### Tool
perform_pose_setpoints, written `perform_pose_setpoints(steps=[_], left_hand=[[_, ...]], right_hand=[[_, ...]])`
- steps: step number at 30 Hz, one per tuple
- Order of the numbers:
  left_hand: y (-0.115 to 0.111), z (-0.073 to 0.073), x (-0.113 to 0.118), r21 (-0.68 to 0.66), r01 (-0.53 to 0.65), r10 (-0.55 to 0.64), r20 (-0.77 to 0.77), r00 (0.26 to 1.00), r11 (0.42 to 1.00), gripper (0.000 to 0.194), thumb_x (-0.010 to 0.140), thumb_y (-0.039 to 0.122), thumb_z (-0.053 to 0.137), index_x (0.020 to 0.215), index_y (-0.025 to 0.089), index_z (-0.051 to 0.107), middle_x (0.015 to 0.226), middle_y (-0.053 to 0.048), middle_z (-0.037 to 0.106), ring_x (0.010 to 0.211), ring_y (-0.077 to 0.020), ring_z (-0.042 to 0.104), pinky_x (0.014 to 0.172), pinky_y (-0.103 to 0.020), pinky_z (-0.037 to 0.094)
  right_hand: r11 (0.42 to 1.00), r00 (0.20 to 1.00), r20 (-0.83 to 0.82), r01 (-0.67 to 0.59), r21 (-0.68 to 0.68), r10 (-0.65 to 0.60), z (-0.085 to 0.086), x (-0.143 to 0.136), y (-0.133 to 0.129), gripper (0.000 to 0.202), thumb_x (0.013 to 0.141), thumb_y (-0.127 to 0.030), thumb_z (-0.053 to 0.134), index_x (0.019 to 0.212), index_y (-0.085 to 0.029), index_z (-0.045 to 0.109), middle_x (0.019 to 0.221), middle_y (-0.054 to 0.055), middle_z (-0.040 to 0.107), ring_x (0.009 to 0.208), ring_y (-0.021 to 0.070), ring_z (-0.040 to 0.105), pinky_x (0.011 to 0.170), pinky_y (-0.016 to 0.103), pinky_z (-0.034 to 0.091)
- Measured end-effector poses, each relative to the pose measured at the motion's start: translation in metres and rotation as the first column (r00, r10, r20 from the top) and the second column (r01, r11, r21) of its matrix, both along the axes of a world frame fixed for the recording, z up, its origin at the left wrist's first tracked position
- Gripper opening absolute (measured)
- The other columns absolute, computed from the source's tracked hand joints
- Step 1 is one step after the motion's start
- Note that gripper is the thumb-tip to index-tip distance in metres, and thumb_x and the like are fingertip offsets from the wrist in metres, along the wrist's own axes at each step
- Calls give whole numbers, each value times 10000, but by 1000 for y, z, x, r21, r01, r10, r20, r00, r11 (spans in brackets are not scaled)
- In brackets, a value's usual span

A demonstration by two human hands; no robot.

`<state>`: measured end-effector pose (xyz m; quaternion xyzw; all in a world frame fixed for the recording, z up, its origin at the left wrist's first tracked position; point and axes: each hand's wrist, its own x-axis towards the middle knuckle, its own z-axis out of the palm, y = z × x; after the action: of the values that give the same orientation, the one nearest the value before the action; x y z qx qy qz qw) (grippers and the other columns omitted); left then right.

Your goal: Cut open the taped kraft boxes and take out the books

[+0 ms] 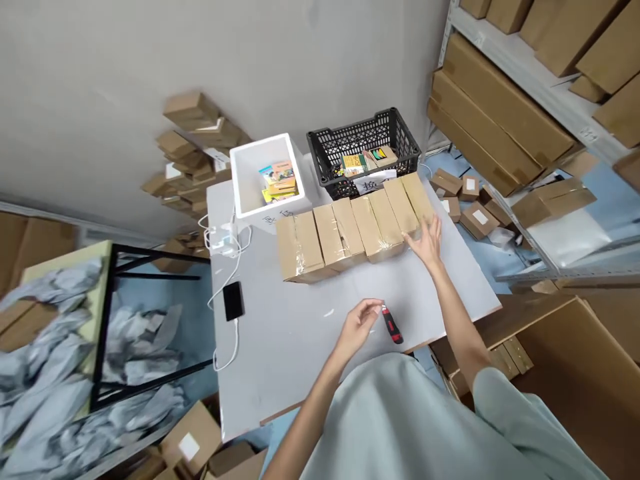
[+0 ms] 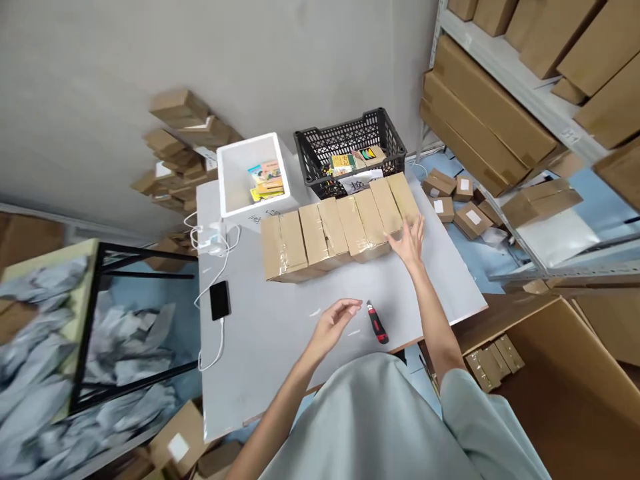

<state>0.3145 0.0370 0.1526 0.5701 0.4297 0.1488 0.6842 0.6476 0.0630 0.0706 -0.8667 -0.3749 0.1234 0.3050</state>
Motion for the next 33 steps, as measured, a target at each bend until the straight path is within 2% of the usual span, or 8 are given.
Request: perform_pose_setpoints(steps=[4,8,13,19,22,26,30,33], left_hand=[[0,11,51,16,-15,15,15,1000,1000,421,954,645,789,1160,282,840,1296,-121,839,1241,-315,791,1141,-470,612],[10,14,88,48,-4,3,22,1000,999,429,962,642,786,1163,267,838,1291,-129,834,1232,-315,789,1148,-471,601],[6,9,111,59,20,-22,48,999,998,443,958,656,789,1158,264,836,1246,-128,839,1203,-311,793,1124,-456,603],[-11,6,104,26,35,-36,78,996,999,471,942,679,794,1151,260,836,1229,-125,838,1194,-308,789,1102,-442,595],[-13,3,87,37,18,-21,102,995,999,489,957,683,776,1177,251,831,1250,-120,837,1206,-298,786,1117,-440,588],[-13,-14,51,-2,-27,27,138,990,1000,516,930,700,795,1157,237,825,1248,-120,842,1198,-300,791,1136,-464,589],[-12,-41,6,-62,-35,43,128,991,997,576,875,734,820,1145,225,818,1229,-131,842,1157,-314,795,1104,-496,617],[-1,-56,-36,-59,-139,145,107,984,988,665,869,760,806,1270,230,788,1395,-153,805,1243,-338,777,1119,-521,624]], right_hand=[[991,996,-85,-8,-135,-4,-36,27,24,1367,837,-972,702,1815,-100,314,1919,323,-31,1777,543,-46,1374,777,86],[990,993,-116,-16,-138,0,-55,35,24,1507,758,-1009,743,1825,-67,249,1899,363,-104,1764,576,-61,1367,779,47],[993,988,-143,45,-111,-61,-56,54,29,1491,789,-914,798,1821,-19,199,1883,399,-85,1754,592,-13,1363,764,154],[993,993,-66,99,60,-95,-42,57,9,1239,839,-742,831,1754,-48,366,1863,369,131,1738,526,165,1375,727,218],[965,980,54,177,194,-191,-28,45,-35,1131,815,-694,868,1691,-98,474,1794,354,276,1694,532,278,1341,785,264],[912,921,264,178,370,-286,16,6,-140,1075,835,-761,853,1679,-184,523,1700,291,427,1609,539,416,1268,842,367],[946,922,363,11,325,-136,86,-69,-240,1078,885,-644,891,1783,-283,416,1759,241,389,1635,522,428,1268,833,420],[968,953,299,-117,224,46,119,-136,-272,1099,896,-603,887,1818,-354,343,1787,203,371,1657,515,415,1278,836,426]])
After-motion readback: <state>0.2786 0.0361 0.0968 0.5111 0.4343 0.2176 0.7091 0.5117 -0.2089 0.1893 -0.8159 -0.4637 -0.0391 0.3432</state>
